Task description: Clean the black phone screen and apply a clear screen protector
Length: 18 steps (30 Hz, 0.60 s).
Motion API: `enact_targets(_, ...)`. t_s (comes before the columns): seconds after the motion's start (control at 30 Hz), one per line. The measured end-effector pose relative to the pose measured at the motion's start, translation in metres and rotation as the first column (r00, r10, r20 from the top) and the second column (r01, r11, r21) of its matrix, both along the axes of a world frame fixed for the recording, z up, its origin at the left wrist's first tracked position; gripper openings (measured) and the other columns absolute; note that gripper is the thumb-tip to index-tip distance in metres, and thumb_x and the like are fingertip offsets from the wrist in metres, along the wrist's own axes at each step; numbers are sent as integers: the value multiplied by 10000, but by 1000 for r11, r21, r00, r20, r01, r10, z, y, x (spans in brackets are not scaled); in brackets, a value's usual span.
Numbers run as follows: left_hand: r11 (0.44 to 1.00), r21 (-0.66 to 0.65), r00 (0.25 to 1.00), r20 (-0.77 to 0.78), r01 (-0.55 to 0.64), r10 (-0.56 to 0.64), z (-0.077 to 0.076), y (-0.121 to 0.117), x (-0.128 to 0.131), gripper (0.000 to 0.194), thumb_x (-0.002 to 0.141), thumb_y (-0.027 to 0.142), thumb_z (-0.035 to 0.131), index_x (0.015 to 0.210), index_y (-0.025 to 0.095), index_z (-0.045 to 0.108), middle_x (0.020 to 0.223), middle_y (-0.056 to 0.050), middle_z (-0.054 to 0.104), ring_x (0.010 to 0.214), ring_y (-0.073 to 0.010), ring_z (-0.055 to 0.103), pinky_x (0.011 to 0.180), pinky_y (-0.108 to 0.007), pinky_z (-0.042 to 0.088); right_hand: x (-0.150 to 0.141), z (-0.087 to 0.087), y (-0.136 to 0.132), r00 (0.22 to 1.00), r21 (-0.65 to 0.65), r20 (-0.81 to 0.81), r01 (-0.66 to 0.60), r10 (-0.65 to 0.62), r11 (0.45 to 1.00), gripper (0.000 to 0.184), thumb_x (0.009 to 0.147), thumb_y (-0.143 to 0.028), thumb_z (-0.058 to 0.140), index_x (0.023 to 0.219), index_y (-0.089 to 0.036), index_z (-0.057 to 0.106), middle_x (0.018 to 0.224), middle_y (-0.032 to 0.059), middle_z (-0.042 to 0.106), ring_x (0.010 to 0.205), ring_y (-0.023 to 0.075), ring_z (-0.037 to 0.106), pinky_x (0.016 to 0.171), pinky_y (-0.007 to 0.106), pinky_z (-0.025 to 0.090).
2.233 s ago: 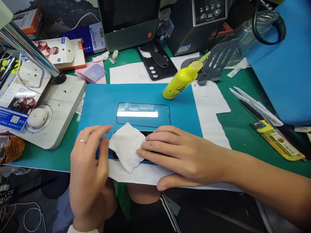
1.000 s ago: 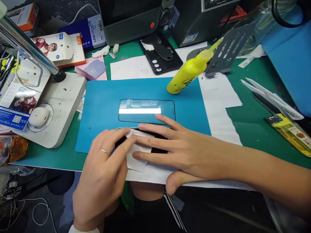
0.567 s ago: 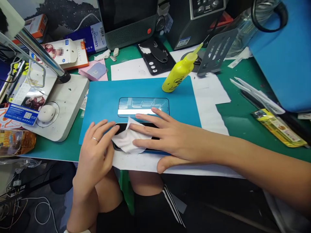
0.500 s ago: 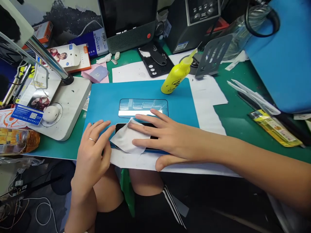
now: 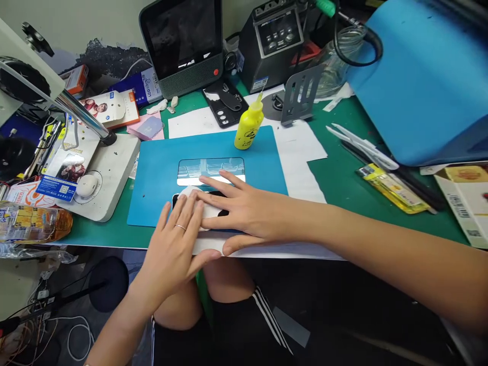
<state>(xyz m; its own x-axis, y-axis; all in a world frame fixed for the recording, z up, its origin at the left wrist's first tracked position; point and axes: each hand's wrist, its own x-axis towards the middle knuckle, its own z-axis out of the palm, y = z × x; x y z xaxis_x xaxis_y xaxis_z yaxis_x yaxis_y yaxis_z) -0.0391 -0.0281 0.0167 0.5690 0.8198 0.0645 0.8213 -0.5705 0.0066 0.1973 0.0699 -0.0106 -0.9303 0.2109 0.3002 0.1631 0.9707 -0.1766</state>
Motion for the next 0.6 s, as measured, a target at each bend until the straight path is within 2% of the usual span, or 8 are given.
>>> enact_targets(0.17, 998, 53, 996, -81, -44, 48, 10, -10, -28, 567, 1107, 447, 435, 1591, 153, 426, 1660, -165, 452, 1582, -392, 353, 1282, -664, 245, 2, 1, 1, 1000, -35, 5, -11, 11, 999, 637, 979, -664, 548, 1453, -246, 626, 1632, 289, 435, 1554, 563, 294, 1112, 835, 328)
enact_targets(0.37, 998, 61, 993, -119, 17, -10, 18, -15, -48, 571, 1091, 430, 491, 1581, 140, 445, 1618, -164, 513, 1554, -377, 408, 1305, -622, 221, 3, -2, 2, 999, -35, -30, -19, 18, 999, 660, 1005, -668, 494, 1482, -224, 596, 1628, 281, 450, 1567, 528, 299, 1131, 821, 320)
enact_targets(0.47, 996, 92, 997, -76, -15, 22, 25, -17, -45, 580, 1097, 426, 480, 1601, 145, 420, 1614, -182, 511, 1568, -371, 386, 1304, -619, 225, 2, -4, 2, 999, -20, -34, -29, 29, 999, 679, 988, -670, 538, 1488, -211, 578, 1642, 265, 443, 1575, 498, 303, 1153, 808, 305)
enact_targets(0.6, 996, 81, 995, 92, 30, -37, 33, -14, -15, 622, 1118, 429, 411, 1663, 149, 301, 1661, -199, 439, 1609, -315, 318, 1315, -551, 253, 1, -6, 0, 998, 14, -58, -32, 33, 999, 694, 982, -655, 567, 1510, -205, 549, 1644, 267, 438, 1569, 491, 319, 1149, 802, 318)
